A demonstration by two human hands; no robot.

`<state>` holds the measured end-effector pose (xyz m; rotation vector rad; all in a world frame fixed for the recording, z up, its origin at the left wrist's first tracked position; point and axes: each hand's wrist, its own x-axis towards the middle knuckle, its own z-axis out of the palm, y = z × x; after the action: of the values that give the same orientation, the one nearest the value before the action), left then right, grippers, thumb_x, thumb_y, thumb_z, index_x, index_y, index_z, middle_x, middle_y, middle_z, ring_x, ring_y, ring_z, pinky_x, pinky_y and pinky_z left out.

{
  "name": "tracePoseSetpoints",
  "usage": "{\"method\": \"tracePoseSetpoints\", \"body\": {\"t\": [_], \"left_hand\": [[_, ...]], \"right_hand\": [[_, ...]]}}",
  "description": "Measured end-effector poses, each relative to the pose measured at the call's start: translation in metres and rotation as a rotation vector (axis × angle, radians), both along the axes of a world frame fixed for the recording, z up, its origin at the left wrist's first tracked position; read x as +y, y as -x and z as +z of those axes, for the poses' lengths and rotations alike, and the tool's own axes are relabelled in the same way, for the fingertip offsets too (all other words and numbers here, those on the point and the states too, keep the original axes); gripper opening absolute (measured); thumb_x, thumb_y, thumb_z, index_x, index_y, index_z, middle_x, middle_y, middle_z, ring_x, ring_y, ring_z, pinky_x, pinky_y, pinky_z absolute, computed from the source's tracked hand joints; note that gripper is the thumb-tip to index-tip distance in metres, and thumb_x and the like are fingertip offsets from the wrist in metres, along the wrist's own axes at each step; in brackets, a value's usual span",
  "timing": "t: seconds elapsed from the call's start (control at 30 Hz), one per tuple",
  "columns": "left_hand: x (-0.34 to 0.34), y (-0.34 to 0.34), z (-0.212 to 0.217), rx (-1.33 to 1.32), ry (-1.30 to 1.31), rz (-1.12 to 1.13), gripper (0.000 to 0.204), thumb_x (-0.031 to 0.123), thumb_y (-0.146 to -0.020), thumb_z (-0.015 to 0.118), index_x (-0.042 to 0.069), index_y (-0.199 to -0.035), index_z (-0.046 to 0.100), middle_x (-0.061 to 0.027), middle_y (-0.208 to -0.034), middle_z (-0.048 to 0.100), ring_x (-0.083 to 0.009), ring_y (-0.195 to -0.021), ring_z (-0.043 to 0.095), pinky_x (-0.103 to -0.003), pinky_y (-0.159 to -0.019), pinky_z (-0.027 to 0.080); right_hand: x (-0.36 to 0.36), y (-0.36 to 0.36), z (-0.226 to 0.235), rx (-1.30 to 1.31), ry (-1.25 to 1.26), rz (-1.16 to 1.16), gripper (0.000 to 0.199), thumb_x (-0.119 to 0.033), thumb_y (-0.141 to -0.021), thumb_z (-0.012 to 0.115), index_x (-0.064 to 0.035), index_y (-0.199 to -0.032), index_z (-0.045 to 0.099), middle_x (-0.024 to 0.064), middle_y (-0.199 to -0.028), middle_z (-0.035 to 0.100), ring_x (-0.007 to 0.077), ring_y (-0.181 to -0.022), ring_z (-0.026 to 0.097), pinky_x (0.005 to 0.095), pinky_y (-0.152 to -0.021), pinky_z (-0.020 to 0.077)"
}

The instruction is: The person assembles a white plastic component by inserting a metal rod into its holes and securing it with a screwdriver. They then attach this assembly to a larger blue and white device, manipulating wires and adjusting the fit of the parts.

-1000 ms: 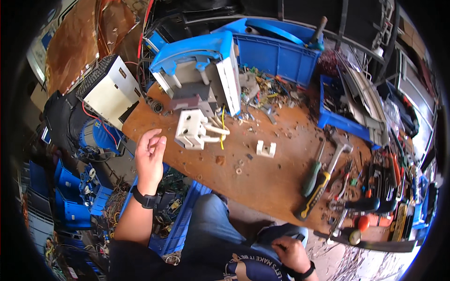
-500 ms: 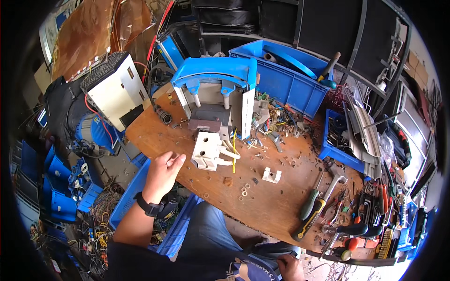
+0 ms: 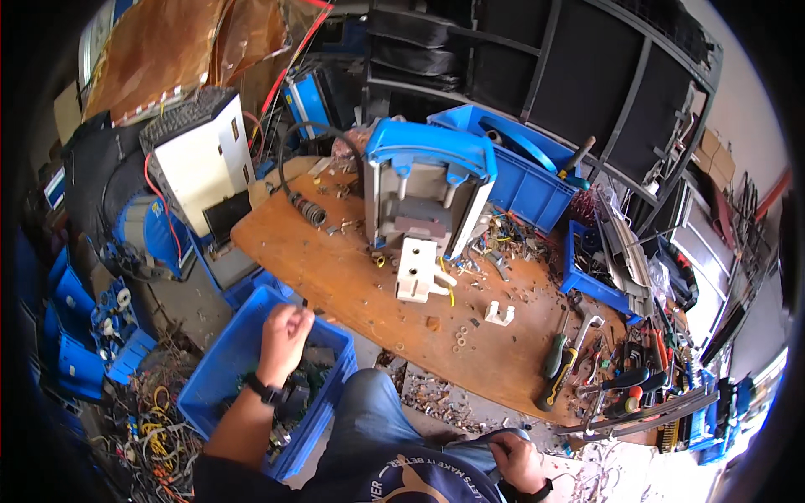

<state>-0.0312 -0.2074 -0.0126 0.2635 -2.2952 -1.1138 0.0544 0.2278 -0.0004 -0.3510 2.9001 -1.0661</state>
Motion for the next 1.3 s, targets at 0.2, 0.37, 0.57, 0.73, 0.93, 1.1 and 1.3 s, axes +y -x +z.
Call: {"method": "tracePoseSetpoints", "body": {"t": [0.2, 0.37, 0.57, 0.73, 0.93, 1.1, 1.3], "left_hand": [[-0.035, 0.06, -0.031, 0.33, 0.364, 0.108, 0.029, 0.02, -0.084, 0.071, 0.001, -0.104, 0.06, -0.0202, -0.115, 0.056, -0.0385, -0.109, 0.051, -0.046, -0.096, 0.041], [-0.056, 0.108, -0.028, 0.387, 0.411, 0.091, 0.033, 0.022, -0.083, 0.072, 0.0, -0.105, 0.061, -0.0187, -0.12, 0.053, -0.0384, -0.11, 0.05, -0.045, -0.096, 0.042], [-0.062, 0.127, -0.034, 0.338, 0.395, 0.03, 0.036, 0.027, -0.082, 0.072, -0.002, -0.102, 0.063, -0.0173, -0.118, 0.053, -0.0359, -0.112, 0.049, -0.045, -0.099, 0.041], [-0.055, 0.139, -0.039, 0.344, 0.31, 0.004, 0.036, 0.028, -0.083, 0.072, -0.002, -0.102, 0.063, -0.0166, -0.116, 0.053, -0.0348, -0.114, 0.048, -0.044, -0.1, 0.04], [-0.048, 0.146, -0.047, 0.302, 0.308, 0.034, 0.034, 0.03, -0.085, 0.069, -0.001, -0.099, 0.063, -0.0163, -0.117, 0.053, -0.0345, -0.115, 0.047, -0.044, -0.1, 0.04], [-0.049, 0.147, -0.048, 0.252, 0.341, 0.028, 0.033, 0.03, -0.085, 0.068, 0.0, -0.098, 0.063, -0.0163, -0.119, 0.053, -0.0339, -0.117, 0.047, -0.044, -0.1, 0.04], [-0.049, 0.147, -0.051, 0.266, 0.366, 0.034, 0.031, 0.029, -0.084, 0.068, 0.001, -0.096, 0.063, -0.0159, -0.118, 0.054, -0.0333, -0.115, 0.048, -0.043, -0.1, 0.04]], "right_hand": [[-0.012, 0.014, 0.007, 0.086, -0.068, -0.031, 0.008, -0.003, -0.083, 0.068, 0.001, -0.09, 0.068, 0.0131, -0.076, 0.068, 0.0183, -0.068, 0.067, 0.0297, -0.063, 0.0511], [-0.03, 0.031, 0.036, 0.126, -0.199, -0.142, 0.007, -0.005, -0.079, 0.069, -0.002, -0.085, 0.069, 0.0153, -0.077, 0.068, 0.0299, -0.07, 0.069, 0.0355, -0.065, 0.0527], [-0.052, 0.055, 0.044, 0.174, -0.22, -0.195, 0.006, -0.004, -0.079, 0.068, -0.0005, -0.084, 0.069, 0.0134, -0.073, 0.068, 0.024, -0.064, 0.067, 0.0336, -0.062, 0.0511], [-0.061, 0.072, 0.043, 0.177, -0.313, -0.186, 0.009, -0.005, -0.081, 0.066, 0.0, -0.089, 0.068, 0.0136, -0.077, 0.068, 0.0226, -0.068, 0.067, 0.0323, -0.064, 0.0508], [-0.066, 0.085, 0.037, 0.208, -0.338, -0.195, 0.008, -0.005, -0.087, 0.062, 0.0015, -0.089, 0.066, 0.0082, -0.072, 0.066, 0.0131, -0.065, 0.063, 0.0266, -0.06, 0.0487], [-0.049, 0.091, 0.024, 0.196, -0.327, -0.212, 0.009, -0.004, -0.087, 0.062, 0.002, -0.091, 0.066, 0.0066, -0.07, 0.064, 0.0115, -0.061, 0.061, 0.0255, -0.056, 0.047], [-0.029, 0.094, 0.013, 0.276, -0.319, -0.25, 0.011, -0.004, -0.086, 0.062, 0.0024, -0.095, 0.065, 0.006, -0.072, 0.064, 0.0109, -0.062, 0.06, 0.0246, -0.057, 0.0468]]}}
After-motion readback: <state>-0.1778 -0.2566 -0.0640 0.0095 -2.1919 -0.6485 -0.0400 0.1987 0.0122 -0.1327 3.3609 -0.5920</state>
